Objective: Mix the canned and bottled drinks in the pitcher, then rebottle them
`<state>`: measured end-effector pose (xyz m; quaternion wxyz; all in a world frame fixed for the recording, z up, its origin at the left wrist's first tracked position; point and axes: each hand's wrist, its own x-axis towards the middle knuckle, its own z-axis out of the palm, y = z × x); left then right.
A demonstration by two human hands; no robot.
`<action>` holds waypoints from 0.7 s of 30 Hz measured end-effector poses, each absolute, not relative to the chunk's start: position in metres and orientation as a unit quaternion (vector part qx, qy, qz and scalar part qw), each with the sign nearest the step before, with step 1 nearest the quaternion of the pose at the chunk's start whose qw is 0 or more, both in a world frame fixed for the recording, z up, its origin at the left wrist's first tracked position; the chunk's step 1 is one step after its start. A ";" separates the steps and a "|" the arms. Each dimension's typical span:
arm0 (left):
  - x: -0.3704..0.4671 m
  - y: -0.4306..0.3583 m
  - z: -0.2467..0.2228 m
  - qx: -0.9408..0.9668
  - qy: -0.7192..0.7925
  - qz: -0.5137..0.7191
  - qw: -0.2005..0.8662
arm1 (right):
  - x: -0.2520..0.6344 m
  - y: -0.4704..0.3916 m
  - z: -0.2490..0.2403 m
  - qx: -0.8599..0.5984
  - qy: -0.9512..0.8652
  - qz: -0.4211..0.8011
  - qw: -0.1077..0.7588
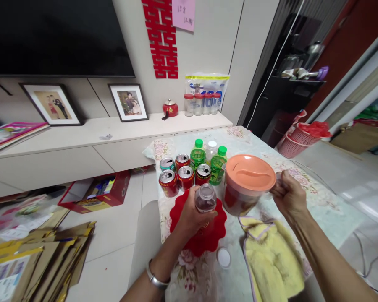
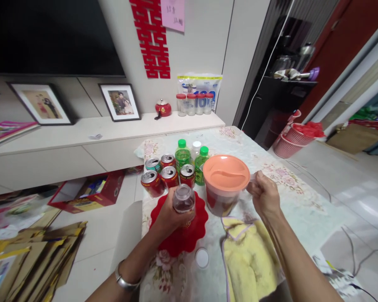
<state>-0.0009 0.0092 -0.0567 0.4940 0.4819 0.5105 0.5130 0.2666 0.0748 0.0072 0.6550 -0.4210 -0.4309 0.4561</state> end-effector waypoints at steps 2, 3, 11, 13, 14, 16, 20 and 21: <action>-0.006 0.006 -0.054 0.481 0.513 0.501 0.505 | 0.267 0.075 -0.002 -0.418 -0.416 0.455 0.667; -0.008 0.004 -0.052 0.481 0.514 0.495 0.510 | 0.268 0.075 -0.006 -0.417 -0.410 0.455 0.671; -0.013 0.002 -0.048 0.504 0.520 0.481 0.494 | 0.277 0.072 -0.020 -0.427 -0.402 0.442 0.679; -0.011 0.003 -0.049 0.506 0.519 0.484 0.490 | 0.277 0.071 -0.021 -0.434 -0.406 0.437 0.675; -0.010 0.004 -0.050 0.506 0.519 0.488 0.486 | 0.277 0.071 -0.021 -0.439 -0.409 0.433 0.673; -0.008 0.005 -0.052 0.506 0.520 0.497 0.476 | 0.277 0.071 -0.021 -0.450 -0.416 0.422 0.668; -0.006 0.006 -0.057 0.506 0.515 0.512 0.464 | 0.286 0.069 -0.023 -0.488 -0.441 0.381 0.650; -0.006 0.006 -0.058 0.507 0.513 0.513 0.465 | 0.290 0.065 -0.024 -0.502 -0.448 0.363 0.644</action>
